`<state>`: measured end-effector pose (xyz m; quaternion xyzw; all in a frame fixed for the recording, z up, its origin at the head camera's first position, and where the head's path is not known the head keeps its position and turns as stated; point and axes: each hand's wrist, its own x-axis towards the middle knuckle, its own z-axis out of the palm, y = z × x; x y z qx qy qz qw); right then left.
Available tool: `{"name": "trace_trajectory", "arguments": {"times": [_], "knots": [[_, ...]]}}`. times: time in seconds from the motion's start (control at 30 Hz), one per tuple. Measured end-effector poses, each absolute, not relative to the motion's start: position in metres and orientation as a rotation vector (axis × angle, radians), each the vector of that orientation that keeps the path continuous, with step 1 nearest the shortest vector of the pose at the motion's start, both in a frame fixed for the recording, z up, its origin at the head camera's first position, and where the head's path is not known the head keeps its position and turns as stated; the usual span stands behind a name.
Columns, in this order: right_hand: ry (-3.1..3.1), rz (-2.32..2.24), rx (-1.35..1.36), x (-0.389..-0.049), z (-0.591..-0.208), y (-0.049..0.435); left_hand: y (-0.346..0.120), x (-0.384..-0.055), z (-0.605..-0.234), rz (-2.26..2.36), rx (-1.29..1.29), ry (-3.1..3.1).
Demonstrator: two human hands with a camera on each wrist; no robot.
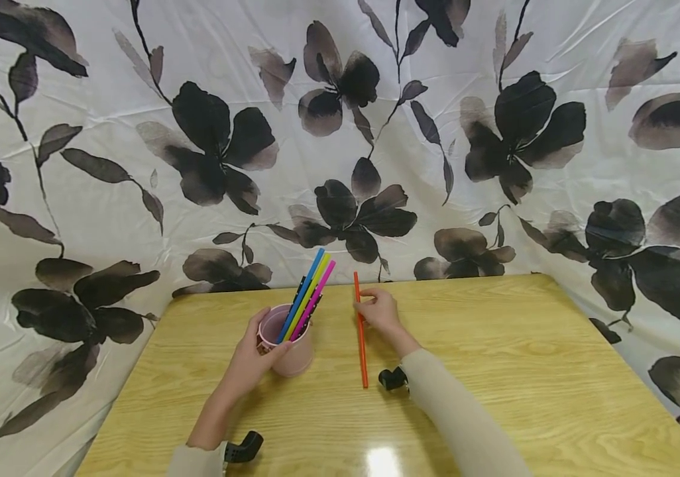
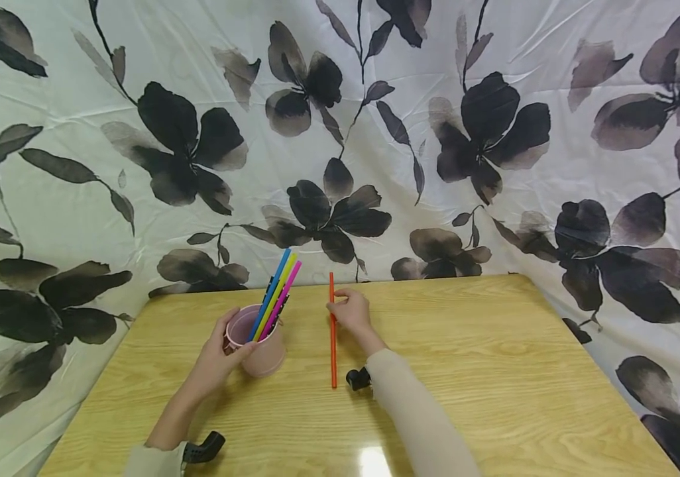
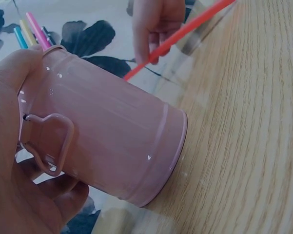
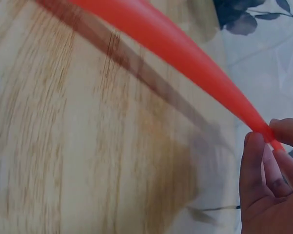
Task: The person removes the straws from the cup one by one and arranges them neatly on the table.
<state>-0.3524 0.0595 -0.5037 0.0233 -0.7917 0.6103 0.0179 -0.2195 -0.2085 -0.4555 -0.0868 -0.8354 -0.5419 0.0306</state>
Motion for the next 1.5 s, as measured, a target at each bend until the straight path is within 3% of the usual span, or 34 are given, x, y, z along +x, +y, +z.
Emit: {"name": "trace_trajectory", "arguments": {"times": [0.23, 0.63, 1.5], "knots": [[-2.543, 1.833, 0.053, -0.358, -0.512, 0.051, -0.208, -0.212, -0.448, -1.678, -0.237, -2.586], [-2.580, 1.827, -0.012, -0.357, -0.514, 0.050, -0.215, -0.229, -0.482, -1.669, -0.270, -2.531], [-2.597, 1.746, 0.040, -0.362, -0.515, 0.045, -0.216, -0.233, -0.483, -1.636, -0.281, -2.534]]}}
